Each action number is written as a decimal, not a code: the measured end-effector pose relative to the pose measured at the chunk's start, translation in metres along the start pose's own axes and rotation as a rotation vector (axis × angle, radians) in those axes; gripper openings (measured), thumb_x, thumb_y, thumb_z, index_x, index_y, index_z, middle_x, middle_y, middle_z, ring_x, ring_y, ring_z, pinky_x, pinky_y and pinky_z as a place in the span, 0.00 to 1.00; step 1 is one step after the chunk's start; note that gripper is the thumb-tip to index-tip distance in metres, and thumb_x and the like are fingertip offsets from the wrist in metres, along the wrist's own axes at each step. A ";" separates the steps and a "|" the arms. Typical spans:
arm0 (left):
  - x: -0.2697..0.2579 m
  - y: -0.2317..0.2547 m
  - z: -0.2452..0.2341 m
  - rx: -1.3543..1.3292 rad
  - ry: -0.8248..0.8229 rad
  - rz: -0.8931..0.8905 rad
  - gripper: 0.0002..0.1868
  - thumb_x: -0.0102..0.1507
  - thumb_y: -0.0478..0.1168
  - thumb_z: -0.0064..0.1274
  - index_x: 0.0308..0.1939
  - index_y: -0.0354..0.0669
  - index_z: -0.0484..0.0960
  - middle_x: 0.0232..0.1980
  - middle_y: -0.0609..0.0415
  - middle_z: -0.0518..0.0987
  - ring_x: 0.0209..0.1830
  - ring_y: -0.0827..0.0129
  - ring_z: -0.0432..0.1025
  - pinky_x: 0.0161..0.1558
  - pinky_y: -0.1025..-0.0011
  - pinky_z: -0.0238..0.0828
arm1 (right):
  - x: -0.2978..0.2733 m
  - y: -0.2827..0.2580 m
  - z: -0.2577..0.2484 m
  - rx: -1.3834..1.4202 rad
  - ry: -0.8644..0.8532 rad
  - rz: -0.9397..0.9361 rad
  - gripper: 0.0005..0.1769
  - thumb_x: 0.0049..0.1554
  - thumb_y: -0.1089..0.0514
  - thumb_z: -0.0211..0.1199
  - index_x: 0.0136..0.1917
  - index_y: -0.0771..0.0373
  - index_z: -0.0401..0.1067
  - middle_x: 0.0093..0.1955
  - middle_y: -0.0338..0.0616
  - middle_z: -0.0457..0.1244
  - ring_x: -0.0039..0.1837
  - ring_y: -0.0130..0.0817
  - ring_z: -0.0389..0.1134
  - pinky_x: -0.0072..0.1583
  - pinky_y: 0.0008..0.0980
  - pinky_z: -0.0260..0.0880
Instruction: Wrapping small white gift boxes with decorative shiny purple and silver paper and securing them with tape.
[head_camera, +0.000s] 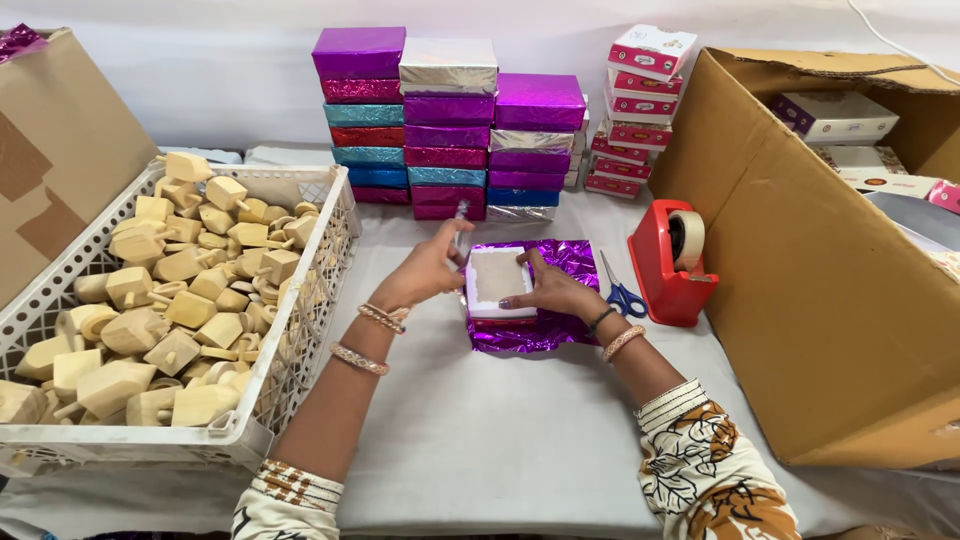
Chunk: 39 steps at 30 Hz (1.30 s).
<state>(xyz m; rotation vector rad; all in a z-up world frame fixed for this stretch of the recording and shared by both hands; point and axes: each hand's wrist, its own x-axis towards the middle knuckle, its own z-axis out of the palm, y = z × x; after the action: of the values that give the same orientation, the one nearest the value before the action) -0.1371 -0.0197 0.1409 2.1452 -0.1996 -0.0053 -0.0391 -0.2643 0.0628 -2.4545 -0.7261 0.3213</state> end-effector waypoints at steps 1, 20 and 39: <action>0.005 -0.001 0.005 -0.077 -0.004 0.017 0.43 0.52 0.25 0.57 0.70 0.47 0.61 0.44 0.46 0.81 0.32 0.69 0.77 0.33 0.69 0.75 | 0.000 0.001 0.000 0.003 -0.002 -0.007 0.64 0.39 0.29 0.76 0.75 0.62 0.50 0.68 0.72 0.60 0.70 0.61 0.64 0.71 0.44 0.62; 0.000 -0.019 0.143 0.260 0.225 0.291 0.36 0.53 0.25 0.56 0.66 0.32 0.62 0.49 0.32 0.77 0.49 0.40 0.75 0.51 0.53 0.73 | -0.001 0.017 -0.015 0.580 -0.082 -0.009 0.25 0.64 0.51 0.54 0.73 0.55 0.57 0.48 0.41 0.63 0.48 0.31 0.65 0.49 0.30 0.66; -0.068 0.009 0.091 0.371 0.244 0.391 0.17 0.57 0.30 0.55 0.50 0.38 0.75 0.47 0.42 0.75 0.52 0.50 0.70 0.52 0.56 0.71 | 0.022 0.034 0.008 0.040 0.171 -0.412 0.26 0.61 0.47 0.63 0.72 0.45 0.70 0.63 0.52 0.52 0.67 0.47 0.60 0.69 0.41 0.63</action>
<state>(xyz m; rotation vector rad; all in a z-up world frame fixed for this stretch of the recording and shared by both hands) -0.2131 -0.0898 0.0931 2.4114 -0.5055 0.5551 -0.0097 -0.2723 0.0356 -2.1923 -1.1074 -0.0322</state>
